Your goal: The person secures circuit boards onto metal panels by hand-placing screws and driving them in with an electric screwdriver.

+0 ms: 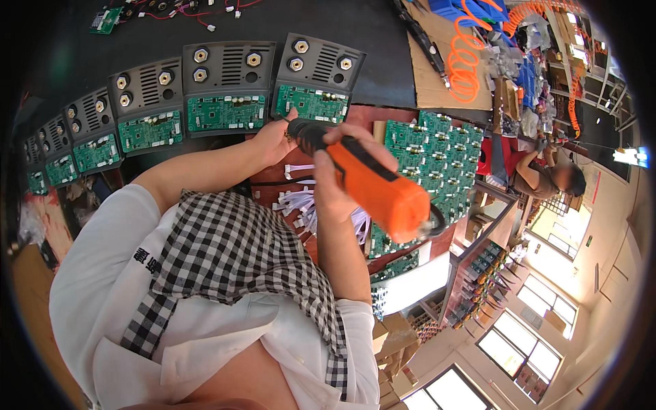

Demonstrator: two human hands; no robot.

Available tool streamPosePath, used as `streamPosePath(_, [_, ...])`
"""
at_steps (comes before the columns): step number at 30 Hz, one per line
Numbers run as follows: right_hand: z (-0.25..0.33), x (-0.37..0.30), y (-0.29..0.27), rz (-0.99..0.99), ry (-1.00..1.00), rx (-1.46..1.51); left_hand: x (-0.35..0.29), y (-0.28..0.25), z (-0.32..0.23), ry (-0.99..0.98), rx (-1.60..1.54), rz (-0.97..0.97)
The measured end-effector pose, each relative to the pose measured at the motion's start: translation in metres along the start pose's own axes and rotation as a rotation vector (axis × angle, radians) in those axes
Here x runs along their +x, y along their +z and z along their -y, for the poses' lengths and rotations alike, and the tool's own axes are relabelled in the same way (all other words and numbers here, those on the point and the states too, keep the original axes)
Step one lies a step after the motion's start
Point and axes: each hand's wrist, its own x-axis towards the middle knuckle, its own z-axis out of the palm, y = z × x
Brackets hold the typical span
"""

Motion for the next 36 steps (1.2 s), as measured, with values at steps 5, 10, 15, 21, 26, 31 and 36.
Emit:
streamPosePath(5, [0.020,-0.017,0.016,0.168,-0.126,-0.019,-0.052,0.028,-0.016,-0.147,-0.024,-0.061])
streamPosePath(10, [0.026,-0.014,0.027,0.248,-0.148,-0.054,-0.047,0.012,-0.008,-0.169,-0.163,0.142])
streamPosePath(15, [0.021,-0.006,0.028,0.185,-0.126,-0.043,0.017,-0.027,0.015,-0.111,-0.208,0.312])
streamPosePath(21, [0.008,-0.004,0.032,0.026,-0.005,0.079,-0.001,-0.008,0.007,-0.008,-0.059,0.139])
streamPosePath(26, [0.023,-0.013,0.036,0.047,0.009,-0.006,0.008,-0.019,0.008,-0.055,-0.049,0.227])
streamPosePath(31, [0.037,-0.012,-0.006,-0.036,0.001,-0.248,-0.005,-0.018,0.002,-0.043,0.106,0.123])
streamPosePath(36, [0.050,-0.018,-0.042,-0.454,0.086,0.118,-0.036,-0.008,-0.009,-0.207,0.308,0.343])
